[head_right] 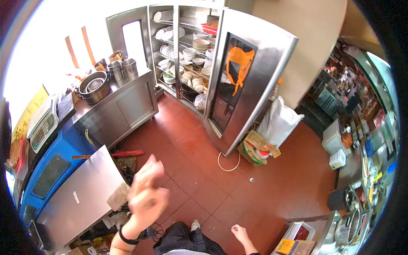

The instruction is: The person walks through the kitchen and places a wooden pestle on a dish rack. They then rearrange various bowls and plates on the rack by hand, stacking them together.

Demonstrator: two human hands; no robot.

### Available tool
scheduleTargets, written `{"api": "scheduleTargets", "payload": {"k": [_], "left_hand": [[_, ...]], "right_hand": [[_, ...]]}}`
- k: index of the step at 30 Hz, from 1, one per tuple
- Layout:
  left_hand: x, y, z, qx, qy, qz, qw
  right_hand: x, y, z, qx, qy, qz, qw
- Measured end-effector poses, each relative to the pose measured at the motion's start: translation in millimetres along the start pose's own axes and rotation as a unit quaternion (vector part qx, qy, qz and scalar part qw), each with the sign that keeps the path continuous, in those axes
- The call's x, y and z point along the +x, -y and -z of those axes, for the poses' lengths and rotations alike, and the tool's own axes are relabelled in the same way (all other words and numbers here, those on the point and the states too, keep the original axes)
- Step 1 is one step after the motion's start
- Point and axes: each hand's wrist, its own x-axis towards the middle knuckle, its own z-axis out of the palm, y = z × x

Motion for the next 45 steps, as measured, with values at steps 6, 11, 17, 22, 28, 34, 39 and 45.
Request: {"api": "scheduleTargets", "payload": {"k": [6,11,17,22,28,34,39,45], "left_hand": [[-59.2,169.9,-94.3,-0.084,0.223,0.279,0.93],[-85.2,274.6,-140.6,-0.152,0.308,0.349,0.872],[-74.4,364.5,-182.6,-0.129,0.344,0.345,0.864],[-79.1,447.1,-194.3,-0.113,0.462,0.416,0.775],[-112.3,552.7,-187.3,-0.011,0.58,0.464,0.669],[-98.6,599.1,-158.1,-0.047,0.589,0.602,0.537],[-43.8,613.6,-155.5,-0.047,0.51,0.566,0.646],[46.9,629.6,-120.3,0.013,0.386,0.583,0.715]], "right_hand": [[112.1,63.8,-0.7,-0.075,0.155,0.029,0.985],[189.0,132.4,14.6,-0.07,0.141,0.024,0.987],[271.8,199.6,21.9,-0.087,0.18,0.016,0.98],[330.7,219.0,21.5,-0.025,0.214,-0.036,0.976],[443.8,240.5,25.8,-0.019,0.251,-0.053,0.966],[535.9,263.7,48.3,-0.024,0.273,-0.054,0.96],[602.2,286.0,54.4,-0.099,0.332,0.058,0.936],[643.7,345.1,59.2,0.07,0.319,0.007,0.945]]}}
